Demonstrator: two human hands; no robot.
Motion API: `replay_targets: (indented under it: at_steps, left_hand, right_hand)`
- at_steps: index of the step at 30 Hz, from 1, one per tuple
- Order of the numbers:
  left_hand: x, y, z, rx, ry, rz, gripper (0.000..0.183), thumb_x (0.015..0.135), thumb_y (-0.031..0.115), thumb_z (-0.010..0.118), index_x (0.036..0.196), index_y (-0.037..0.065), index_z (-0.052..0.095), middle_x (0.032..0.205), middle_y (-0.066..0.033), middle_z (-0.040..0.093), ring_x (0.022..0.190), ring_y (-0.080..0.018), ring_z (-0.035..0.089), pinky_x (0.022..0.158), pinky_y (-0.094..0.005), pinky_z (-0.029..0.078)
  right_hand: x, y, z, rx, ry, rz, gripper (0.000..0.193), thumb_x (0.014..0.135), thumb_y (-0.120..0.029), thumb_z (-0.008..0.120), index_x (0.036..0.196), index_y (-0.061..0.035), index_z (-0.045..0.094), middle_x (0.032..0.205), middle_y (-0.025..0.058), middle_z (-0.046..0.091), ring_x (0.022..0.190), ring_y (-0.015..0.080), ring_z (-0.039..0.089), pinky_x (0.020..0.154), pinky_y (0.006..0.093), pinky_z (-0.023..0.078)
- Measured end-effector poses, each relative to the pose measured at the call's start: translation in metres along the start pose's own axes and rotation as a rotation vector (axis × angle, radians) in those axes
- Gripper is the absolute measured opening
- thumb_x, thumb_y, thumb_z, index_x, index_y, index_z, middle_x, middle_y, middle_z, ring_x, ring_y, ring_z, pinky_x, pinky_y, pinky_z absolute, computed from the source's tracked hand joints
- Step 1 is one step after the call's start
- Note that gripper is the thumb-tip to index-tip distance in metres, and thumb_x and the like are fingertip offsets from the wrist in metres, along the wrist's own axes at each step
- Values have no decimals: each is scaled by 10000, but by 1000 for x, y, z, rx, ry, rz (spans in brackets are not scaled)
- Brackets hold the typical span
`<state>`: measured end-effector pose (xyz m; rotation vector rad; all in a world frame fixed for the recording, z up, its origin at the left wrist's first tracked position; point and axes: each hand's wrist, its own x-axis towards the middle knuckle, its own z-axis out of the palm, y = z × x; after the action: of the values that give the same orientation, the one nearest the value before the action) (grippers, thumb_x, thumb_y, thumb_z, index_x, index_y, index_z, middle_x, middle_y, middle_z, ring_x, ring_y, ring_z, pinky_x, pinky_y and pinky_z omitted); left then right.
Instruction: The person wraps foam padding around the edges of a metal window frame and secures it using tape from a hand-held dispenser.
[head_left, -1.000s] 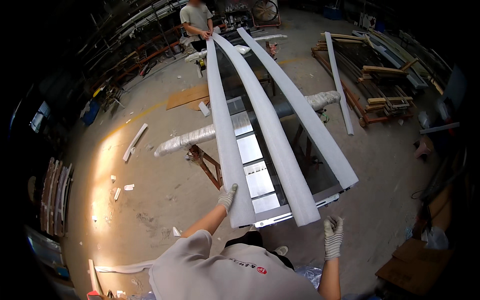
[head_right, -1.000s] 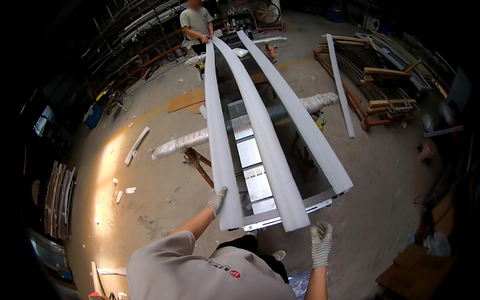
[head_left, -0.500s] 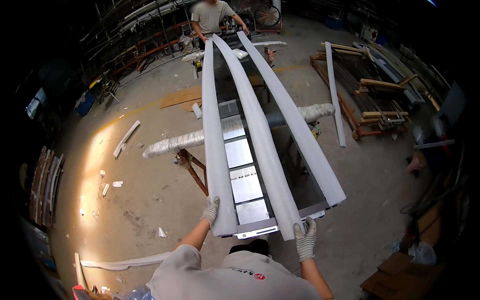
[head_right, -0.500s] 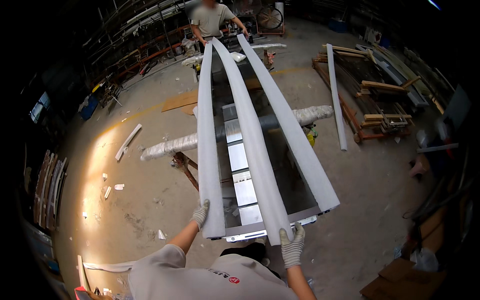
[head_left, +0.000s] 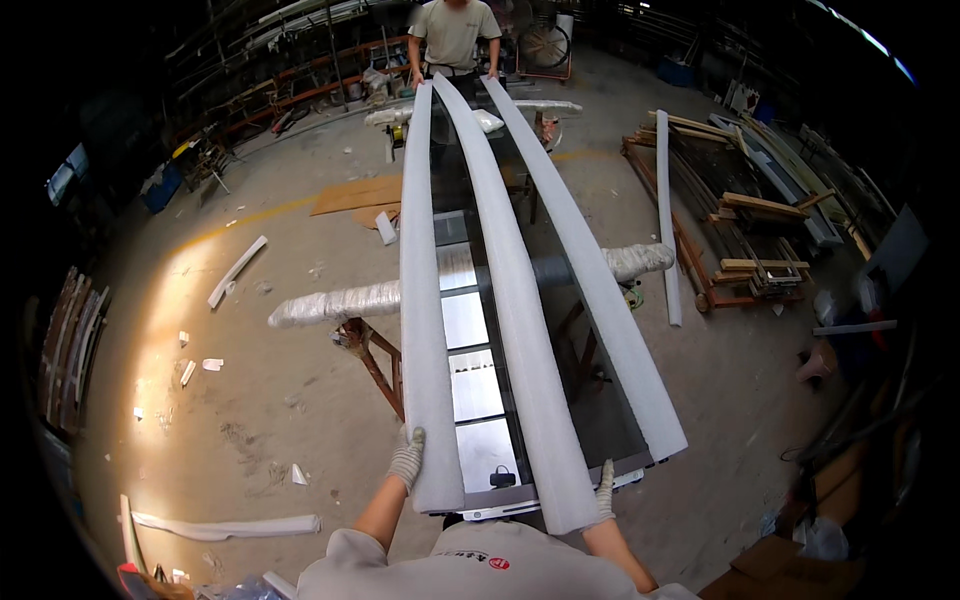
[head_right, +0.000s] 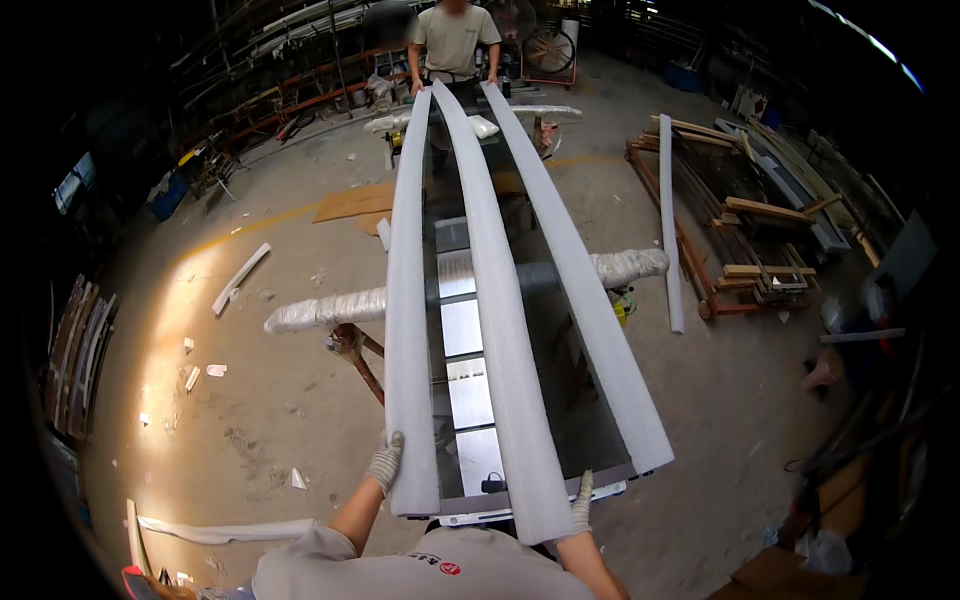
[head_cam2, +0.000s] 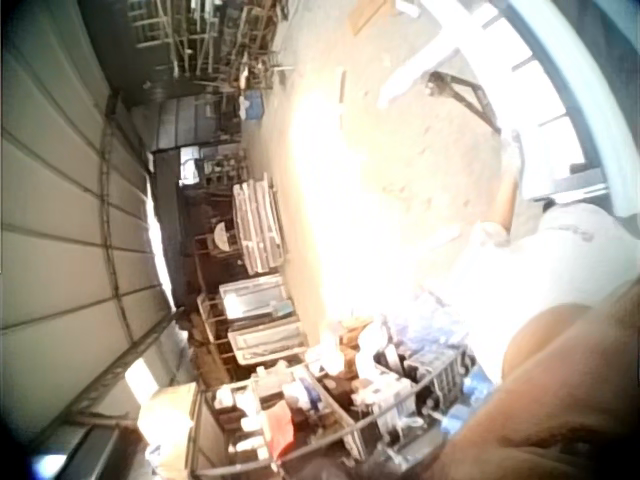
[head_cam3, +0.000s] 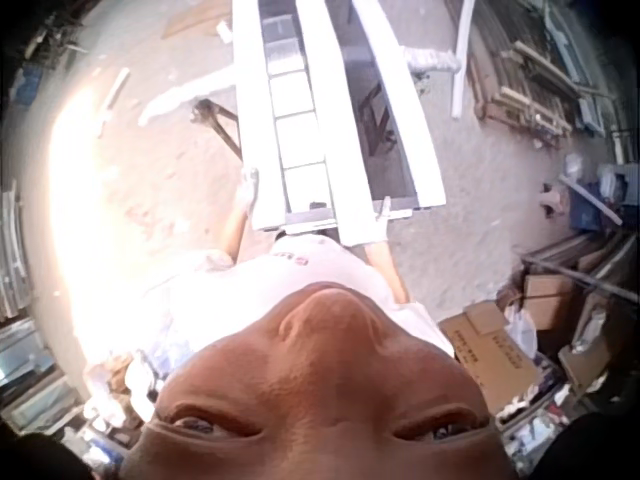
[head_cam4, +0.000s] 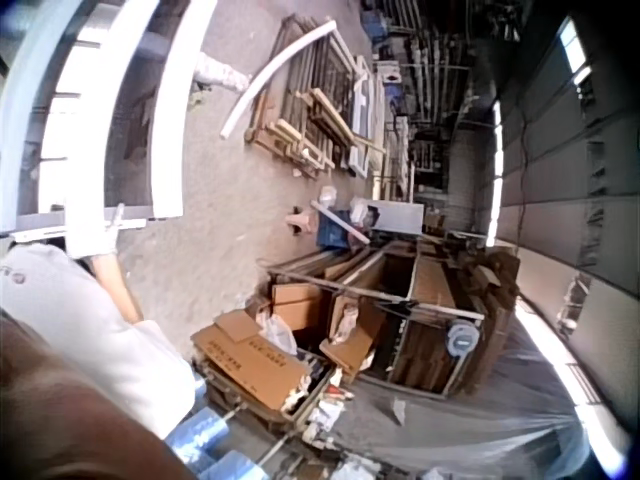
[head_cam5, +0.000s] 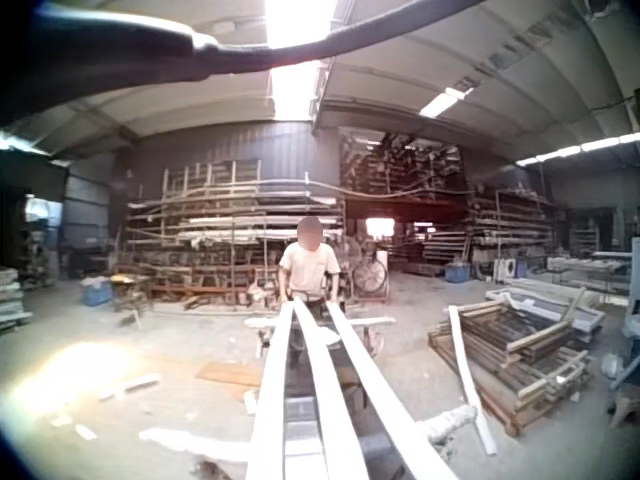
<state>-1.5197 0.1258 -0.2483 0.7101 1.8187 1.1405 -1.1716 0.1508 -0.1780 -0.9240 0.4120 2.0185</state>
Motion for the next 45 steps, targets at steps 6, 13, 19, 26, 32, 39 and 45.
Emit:
replay_targets:
  at_steps: [6,13,19,26,32,39,45]
  left_hand:
    - [1,12,0,87,-14,-53,666,886,553,443,1323,56,373,1181,-147,538,1054,-232,524,916,-344,419]
    - [-8,19,-2,118,13,-184,752,844,583,501,1359,59,341,1245,-145,506,1114,-233,490,936,-337,403]
    - [-96,-19,-9,-397,-46,-362,907,724,695,562,1331,44,388,1197,-156,546,1015,-275,573,835,-388,491]
    - [-129,-51,20,-409,289,-383,706,775,691,495,1150,93,521,934,-103,622,778,-206,615,653,-356,551]
    - [-123,-76,-1,-421,282,-443,724,803,734,357,1127,115,545,979,-84,623,808,-206,614,678,-370,538]
    - [-102,-51,-31,-97,336,-186,588,868,608,431,1103,91,584,1033,-43,611,896,-142,561,769,-242,423]
    - [-81,-9,-14,7,441,270,497,860,385,594,1145,-19,540,1038,-128,591,956,-208,560,866,-334,443]
  right_hand:
    - [13,-14,-19,-81,-69,103,882,620,-724,620,1213,-79,522,1221,121,546,1103,311,520,963,470,414]
    - [15,-36,-36,-330,122,156,741,696,-617,660,1197,-88,522,1216,126,550,1133,314,508,1003,479,380]
    - [13,-68,-49,-590,-4,415,714,726,-527,689,1241,-78,480,1244,148,521,1123,321,511,1005,475,371]
    - [5,-85,-56,-648,-98,689,576,801,-495,621,1040,28,590,954,137,664,801,231,659,771,353,551]
    - [-10,-93,-35,-906,-81,547,455,841,-402,610,1007,21,588,897,132,664,747,204,658,674,312,568]
    - [-15,-80,-32,-1017,-244,484,379,854,-399,594,924,-27,573,761,29,617,691,93,610,621,201,530]
    - [-5,-37,-20,-1209,-223,179,326,881,-335,571,1014,-38,594,899,114,658,736,175,645,685,288,536]
